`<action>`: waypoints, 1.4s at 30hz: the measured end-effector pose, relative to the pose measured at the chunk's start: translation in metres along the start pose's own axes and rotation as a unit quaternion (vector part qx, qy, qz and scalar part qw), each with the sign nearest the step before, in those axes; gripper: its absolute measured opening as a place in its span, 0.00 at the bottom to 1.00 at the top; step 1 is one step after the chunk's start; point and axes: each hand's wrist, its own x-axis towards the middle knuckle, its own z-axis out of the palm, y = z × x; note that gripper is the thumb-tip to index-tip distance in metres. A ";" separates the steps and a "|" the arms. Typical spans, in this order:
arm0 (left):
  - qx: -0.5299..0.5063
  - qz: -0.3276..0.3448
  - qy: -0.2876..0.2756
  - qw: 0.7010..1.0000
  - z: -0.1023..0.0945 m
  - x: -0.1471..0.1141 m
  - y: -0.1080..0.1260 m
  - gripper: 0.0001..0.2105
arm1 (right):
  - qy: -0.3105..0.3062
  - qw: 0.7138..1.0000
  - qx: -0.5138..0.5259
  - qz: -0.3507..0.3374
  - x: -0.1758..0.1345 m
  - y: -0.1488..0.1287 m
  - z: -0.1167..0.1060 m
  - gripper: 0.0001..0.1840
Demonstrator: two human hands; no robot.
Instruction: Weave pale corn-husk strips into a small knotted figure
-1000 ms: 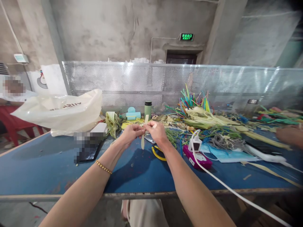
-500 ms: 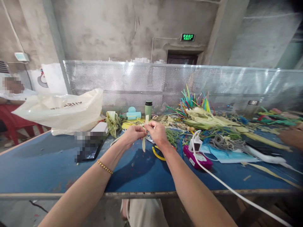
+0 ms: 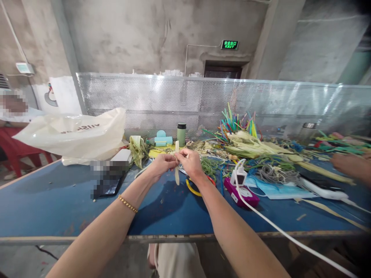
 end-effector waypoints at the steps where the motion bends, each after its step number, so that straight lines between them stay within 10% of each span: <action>1: 0.004 -0.002 -0.003 1.000 -0.001 0.000 0.000 0.10 | -0.002 1.000 0.001 0.002 0.000 0.000 0.000 0.14; 11: -0.083 -0.025 0.069 0.994 -0.010 0.009 -0.009 0.11 | -0.002 0.996 0.065 0.064 0.002 0.010 0.005 0.17; 42: -0.034 -0.011 0.051 0.998 -0.004 0.003 -0.005 0.11 | 0.019 0.999 0.017 0.044 0.000 0.011 0.002 0.14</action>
